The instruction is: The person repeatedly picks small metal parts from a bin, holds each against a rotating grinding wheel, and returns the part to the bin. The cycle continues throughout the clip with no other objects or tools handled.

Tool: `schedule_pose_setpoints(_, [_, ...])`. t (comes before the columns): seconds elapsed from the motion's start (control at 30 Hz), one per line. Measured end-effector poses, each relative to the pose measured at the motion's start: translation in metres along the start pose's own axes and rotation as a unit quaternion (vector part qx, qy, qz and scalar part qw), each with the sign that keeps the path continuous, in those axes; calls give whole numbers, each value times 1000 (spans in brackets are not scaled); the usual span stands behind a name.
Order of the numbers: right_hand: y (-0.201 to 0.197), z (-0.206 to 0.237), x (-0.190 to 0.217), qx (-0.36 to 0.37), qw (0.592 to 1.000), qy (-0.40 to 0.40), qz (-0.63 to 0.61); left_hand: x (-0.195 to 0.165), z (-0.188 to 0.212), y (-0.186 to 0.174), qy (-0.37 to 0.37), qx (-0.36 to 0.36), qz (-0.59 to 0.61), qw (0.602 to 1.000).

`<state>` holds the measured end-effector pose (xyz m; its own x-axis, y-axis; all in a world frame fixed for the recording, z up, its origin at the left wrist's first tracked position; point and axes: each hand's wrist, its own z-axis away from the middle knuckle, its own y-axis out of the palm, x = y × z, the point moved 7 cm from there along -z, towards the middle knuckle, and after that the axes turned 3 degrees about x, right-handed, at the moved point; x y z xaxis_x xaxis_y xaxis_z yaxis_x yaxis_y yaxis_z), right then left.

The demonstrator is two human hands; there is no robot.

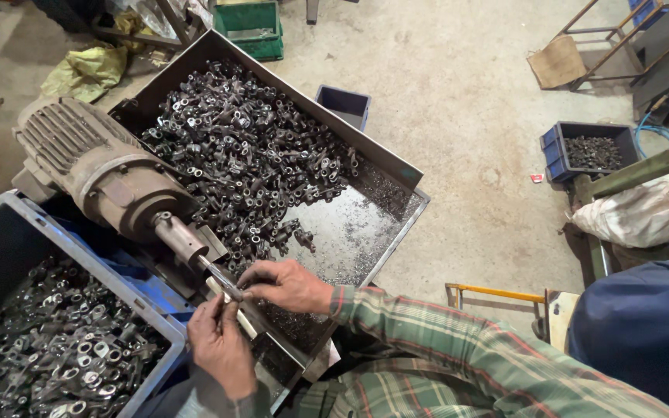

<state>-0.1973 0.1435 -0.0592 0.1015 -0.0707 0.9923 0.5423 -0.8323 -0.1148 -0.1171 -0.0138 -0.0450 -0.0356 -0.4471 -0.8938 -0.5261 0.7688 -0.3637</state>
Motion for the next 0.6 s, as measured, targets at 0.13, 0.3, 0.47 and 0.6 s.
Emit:
schedule_pose_setpoints(0.13, [-3,-8,0,-10,999,-42,28,-13,-4,1,51,-32,-63,996])
schedule_pose_setpoints(0.3, [-3,-15,-4,2,998,-65,24,-19,-4,4,42,-61,-67,995])
schedule_pose_setpoints(0.47, [-3,-13,3,-17,998,-54,22,-16,-2,5,2,-71,-35,997])
schedule_pose_setpoints(0.6, [3,-23,17,-8,977,-32,210,-21,-2,4,33,-58,-26,997])
